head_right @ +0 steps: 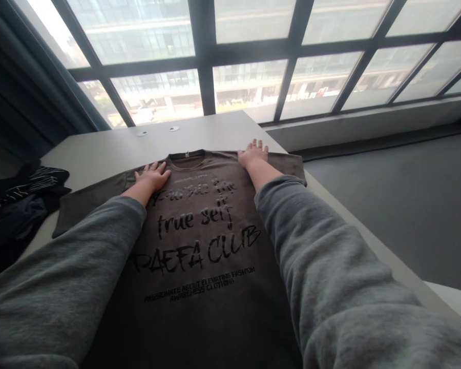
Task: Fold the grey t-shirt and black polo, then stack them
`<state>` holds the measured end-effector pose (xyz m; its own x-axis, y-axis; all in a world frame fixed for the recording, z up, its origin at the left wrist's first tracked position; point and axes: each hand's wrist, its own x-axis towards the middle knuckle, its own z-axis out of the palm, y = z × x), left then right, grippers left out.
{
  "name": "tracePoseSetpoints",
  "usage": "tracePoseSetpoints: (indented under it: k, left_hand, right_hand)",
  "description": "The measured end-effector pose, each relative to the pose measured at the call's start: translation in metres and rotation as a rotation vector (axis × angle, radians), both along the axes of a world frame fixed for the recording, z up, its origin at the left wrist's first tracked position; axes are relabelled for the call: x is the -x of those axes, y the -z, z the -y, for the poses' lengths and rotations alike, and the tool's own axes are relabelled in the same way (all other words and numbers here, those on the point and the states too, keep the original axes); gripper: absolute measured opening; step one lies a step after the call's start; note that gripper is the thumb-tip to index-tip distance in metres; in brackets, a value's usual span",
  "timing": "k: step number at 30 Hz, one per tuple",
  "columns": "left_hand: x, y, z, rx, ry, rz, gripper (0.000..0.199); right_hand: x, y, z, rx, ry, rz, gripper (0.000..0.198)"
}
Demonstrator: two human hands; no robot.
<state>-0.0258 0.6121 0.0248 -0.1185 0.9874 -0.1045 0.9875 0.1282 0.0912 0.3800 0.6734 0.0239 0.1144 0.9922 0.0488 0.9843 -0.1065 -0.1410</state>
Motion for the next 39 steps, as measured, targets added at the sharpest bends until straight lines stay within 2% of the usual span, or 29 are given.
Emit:
tracePoseSetpoints:
  k: [3, 5, 9, 15, 24, 28, 31, 35, 39]
  left_hand:
    - [0.000, 0.001, 0.000, -0.006, 0.009, -0.001, 0.084]
    - [0.001, 0.002, -0.001, -0.012, 0.013, 0.000, 0.084]
    - [0.002, 0.005, -0.004, -0.022, 0.014, 0.005, 0.084]
    - [0.003, 0.004, -0.006, -0.019, -0.019, 0.023, 0.085]
    - [0.011, 0.010, -0.016, -0.016, -0.256, 0.045, 0.088]
    - [0.033, 0.007, -0.010, -0.001, -0.291, 0.021, 0.084]
    - [0.061, 0.004, 0.007, 0.026, -0.212, -0.027, 0.081]
    - [0.109, 0.004, 0.037, -0.019, -0.102, -0.042, 0.080]
    - [0.150, 0.005, 0.061, 0.012, -0.093, -0.063, 0.079]
  right_hand:
    - [0.053, -0.001, 0.004, 0.035, -0.297, 0.040, 0.087]
    - [0.073, 0.000, 0.007, 0.079, -0.359, 0.027, 0.086]
    - [0.077, 0.001, 0.007, 0.153, -0.313, -0.036, 0.082]
    - [0.070, 0.001, -0.001, 0.171, -0.297, -0.040, 0.080]
    - [0.070, 0.013, -0.011, 0.138, -0.219, -0.043, 0.092]
    - [0.070, 0.013, -0.011, 0.156, -0.218, -0.029, 0.093]
    - [0.069, 0.014, -0.013, 0.147, -0.228, -0.035, 0.093]
    - [0.067, 0.015, -0.017, 0.145, -0.231, -0.042, 0.094]
    - [0.067, 0.012, -0.014, 0.167, -0.221, -0.032, 0.093]
